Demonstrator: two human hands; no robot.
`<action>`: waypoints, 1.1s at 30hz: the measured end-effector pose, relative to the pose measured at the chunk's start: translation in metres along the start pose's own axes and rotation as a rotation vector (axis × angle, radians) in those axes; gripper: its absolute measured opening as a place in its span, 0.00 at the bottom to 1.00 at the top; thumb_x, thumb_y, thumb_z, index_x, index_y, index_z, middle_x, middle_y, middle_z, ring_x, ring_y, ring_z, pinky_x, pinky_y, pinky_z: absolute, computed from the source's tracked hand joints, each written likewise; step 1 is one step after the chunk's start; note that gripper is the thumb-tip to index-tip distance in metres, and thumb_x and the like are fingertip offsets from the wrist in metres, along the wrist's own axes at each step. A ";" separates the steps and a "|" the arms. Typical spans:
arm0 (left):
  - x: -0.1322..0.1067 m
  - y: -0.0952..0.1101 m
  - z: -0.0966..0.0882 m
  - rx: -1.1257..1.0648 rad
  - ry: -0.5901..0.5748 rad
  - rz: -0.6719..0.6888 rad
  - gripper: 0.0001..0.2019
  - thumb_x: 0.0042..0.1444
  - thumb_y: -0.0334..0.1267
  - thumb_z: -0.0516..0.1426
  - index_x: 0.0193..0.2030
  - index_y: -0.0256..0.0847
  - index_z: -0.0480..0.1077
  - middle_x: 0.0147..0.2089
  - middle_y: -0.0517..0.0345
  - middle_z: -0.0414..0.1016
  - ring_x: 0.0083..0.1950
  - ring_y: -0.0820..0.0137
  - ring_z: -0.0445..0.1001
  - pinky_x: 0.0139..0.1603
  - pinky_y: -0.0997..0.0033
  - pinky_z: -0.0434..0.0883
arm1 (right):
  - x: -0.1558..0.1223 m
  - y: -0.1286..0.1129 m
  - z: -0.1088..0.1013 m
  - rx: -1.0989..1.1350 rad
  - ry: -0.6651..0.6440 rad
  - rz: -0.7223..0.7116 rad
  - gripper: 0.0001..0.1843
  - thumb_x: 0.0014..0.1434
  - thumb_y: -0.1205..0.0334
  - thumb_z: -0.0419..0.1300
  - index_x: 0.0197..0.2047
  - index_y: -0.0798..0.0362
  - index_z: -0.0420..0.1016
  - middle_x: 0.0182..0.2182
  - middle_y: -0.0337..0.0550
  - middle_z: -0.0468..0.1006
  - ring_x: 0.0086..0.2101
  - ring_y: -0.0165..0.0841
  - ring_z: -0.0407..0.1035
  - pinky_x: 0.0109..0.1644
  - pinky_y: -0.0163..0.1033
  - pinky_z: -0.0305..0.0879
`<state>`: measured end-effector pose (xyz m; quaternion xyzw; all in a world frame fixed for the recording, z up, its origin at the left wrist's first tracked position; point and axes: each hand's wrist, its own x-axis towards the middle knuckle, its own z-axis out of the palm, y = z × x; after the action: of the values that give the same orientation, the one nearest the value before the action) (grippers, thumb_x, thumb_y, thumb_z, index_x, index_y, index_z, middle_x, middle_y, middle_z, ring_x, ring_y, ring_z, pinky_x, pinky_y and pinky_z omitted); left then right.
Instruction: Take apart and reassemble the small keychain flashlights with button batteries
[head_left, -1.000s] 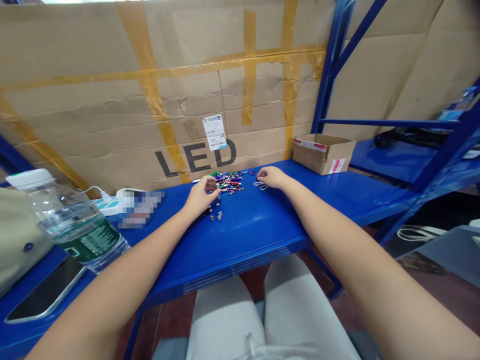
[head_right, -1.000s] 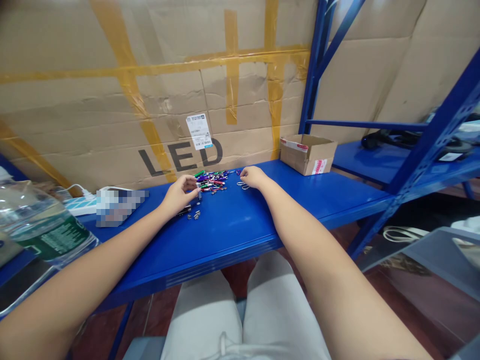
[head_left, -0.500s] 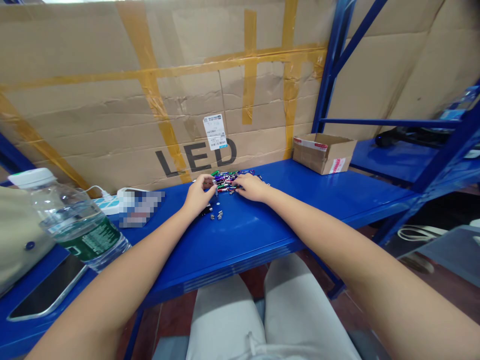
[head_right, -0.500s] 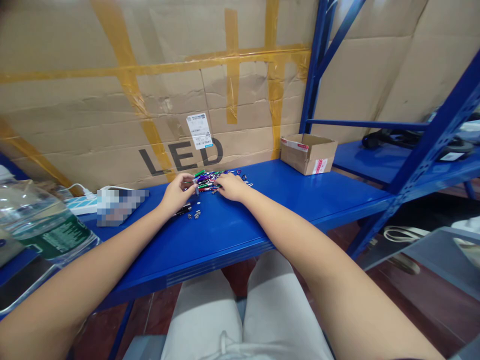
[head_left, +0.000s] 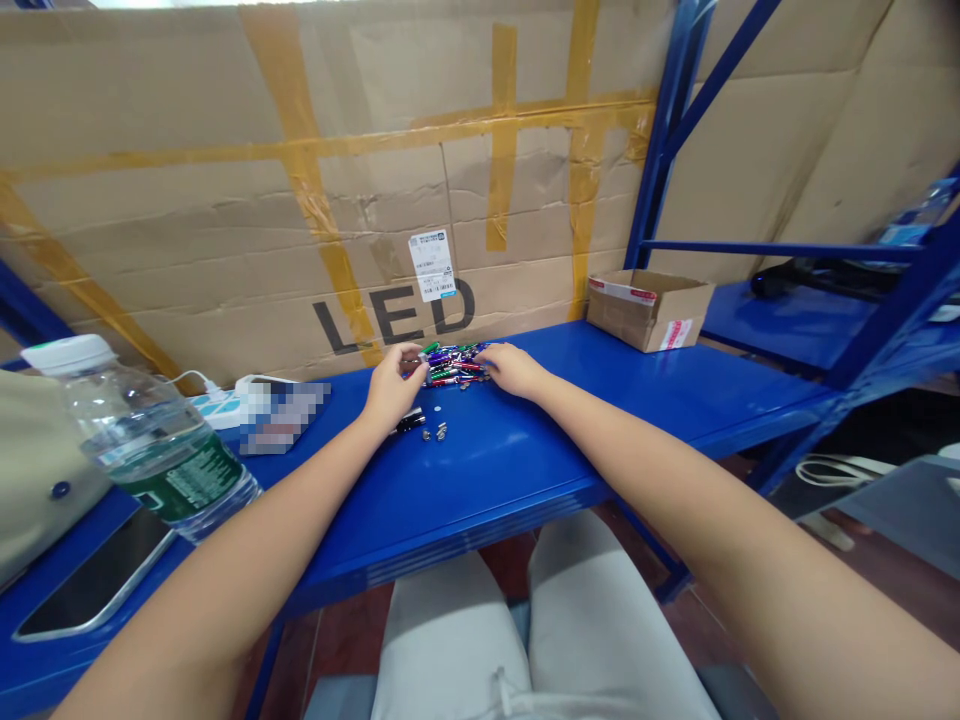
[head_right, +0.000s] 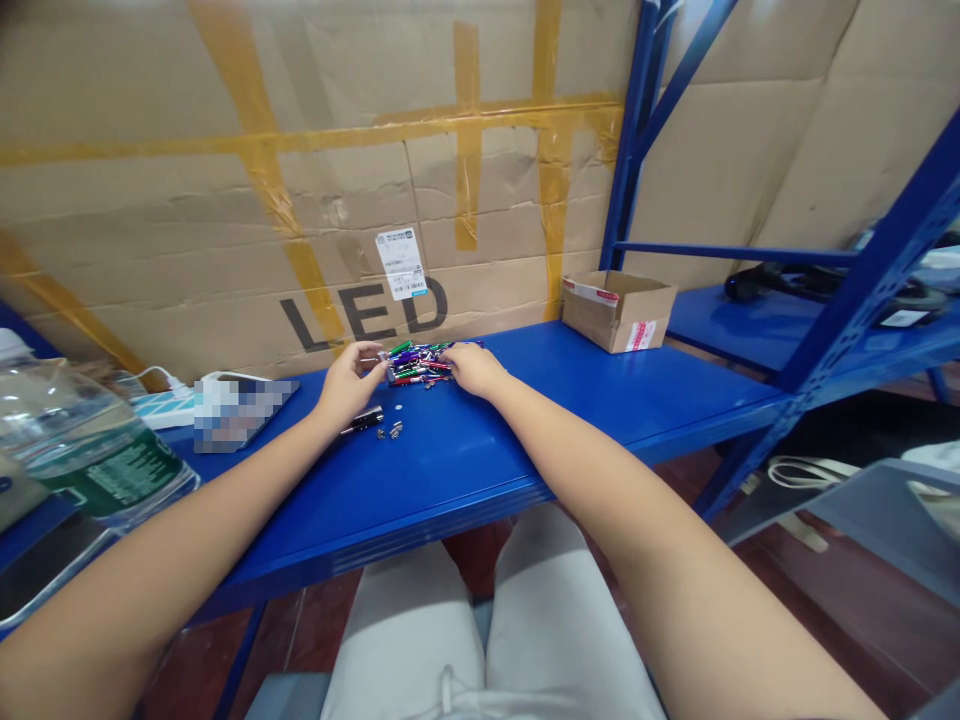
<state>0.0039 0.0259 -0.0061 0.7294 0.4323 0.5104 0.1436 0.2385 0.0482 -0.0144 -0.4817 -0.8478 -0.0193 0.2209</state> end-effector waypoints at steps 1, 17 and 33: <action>0.001 -0.001 -0.001 -0.008 0.020 0.004 0.13 0.53 0.36 0.58 0.46 0.41 0.67 0.44 0.53 0.76 0.45 0.64 0.76 0.45 0.64 0.74 | 0.001 0.003 0.000 0.005 0.011 0.013 0.19 0.61 0.72 0.50 0.50 0.52 0.75 0.50 0.48 0.76 0.49 0.37 0.68 0.53 0.40 0.60; -0.001 0.007 -0.005 0.025 -0.001 0.003 0.12 0.54 0.36 0.57 0.45 0.40 0.68 0.43 0.54 0.77 0.43 0.65 0.76 0.45 0.64 0.73 | -0.011 -0.039 -0.014 0.093 0.036 -0.303 0.12 0.58 0.67 0.56 0.42 0.56 0.79 0.40 0.47 0.80 0.41 0.36 0.71 0.49 0.41 0.62; -0.006 0.006 0.002 0.045 -0.320 0.076 0.15 0.53 0.38 0.57 0.48 0.40 0.69 0.43 0.52 0.77 0.43 0.64 0.77 0.44 0.62 0.75 | -0.005 -0.045 -0.013 0.513 0.180 -0.052 0.06 0.57 0.66 0.58 0.35 0.56 0.77 0.31 0.41 0.79 0.32 0.30 0.70 0.38 0.35 0.63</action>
<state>0.0077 0.0180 -0.0068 0.8201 0.3873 0.3832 0.1747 0.2086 0.0169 0.0029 -0.3845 -0.8140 0.1477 0.4095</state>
